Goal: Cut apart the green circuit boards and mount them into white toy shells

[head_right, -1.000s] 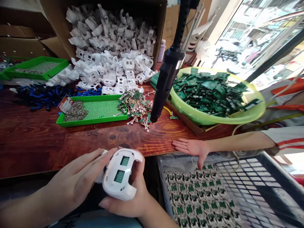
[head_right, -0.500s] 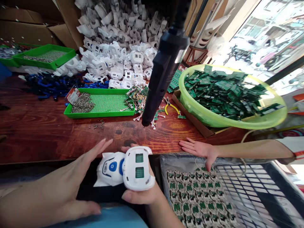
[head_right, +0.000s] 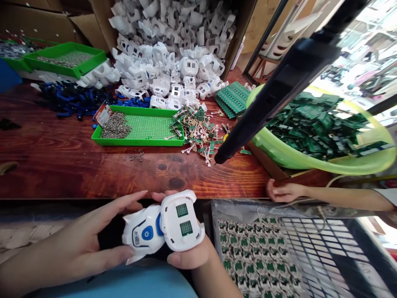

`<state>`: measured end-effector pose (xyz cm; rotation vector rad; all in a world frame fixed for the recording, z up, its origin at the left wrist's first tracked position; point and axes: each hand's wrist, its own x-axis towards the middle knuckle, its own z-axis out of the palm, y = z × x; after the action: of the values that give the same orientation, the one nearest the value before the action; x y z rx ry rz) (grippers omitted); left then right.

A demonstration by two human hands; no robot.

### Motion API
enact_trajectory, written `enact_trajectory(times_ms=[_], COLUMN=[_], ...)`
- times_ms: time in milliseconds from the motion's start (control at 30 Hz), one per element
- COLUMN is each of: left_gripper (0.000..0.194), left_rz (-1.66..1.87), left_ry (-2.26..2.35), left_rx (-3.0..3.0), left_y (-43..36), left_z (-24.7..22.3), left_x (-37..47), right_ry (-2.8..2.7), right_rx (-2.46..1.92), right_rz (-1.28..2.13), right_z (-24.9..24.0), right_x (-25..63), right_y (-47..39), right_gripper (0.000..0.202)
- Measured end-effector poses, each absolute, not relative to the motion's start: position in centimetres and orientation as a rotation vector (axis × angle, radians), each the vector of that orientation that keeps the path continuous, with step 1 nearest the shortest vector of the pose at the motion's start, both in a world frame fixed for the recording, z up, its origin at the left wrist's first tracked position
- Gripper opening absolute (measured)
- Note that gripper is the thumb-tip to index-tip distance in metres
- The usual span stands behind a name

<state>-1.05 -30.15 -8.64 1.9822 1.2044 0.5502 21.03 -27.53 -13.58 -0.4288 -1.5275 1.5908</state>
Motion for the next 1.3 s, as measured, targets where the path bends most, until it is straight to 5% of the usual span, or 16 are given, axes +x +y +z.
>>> enact_trajectory(times_ms=[1300], left_gripper=[0.044], left_rz=[0.663], left_ry=[1.228], left_rx=[1.721], left_y=[-30.7], left_z=[-8.7], left_x=[-1.9], right_ry=[-1.194], right_rx=[-0.324], right_rz=[2.033], right_z=[-13.8], right_x=[18.8], right_y=[-27.0], right_gripper=[0.078])
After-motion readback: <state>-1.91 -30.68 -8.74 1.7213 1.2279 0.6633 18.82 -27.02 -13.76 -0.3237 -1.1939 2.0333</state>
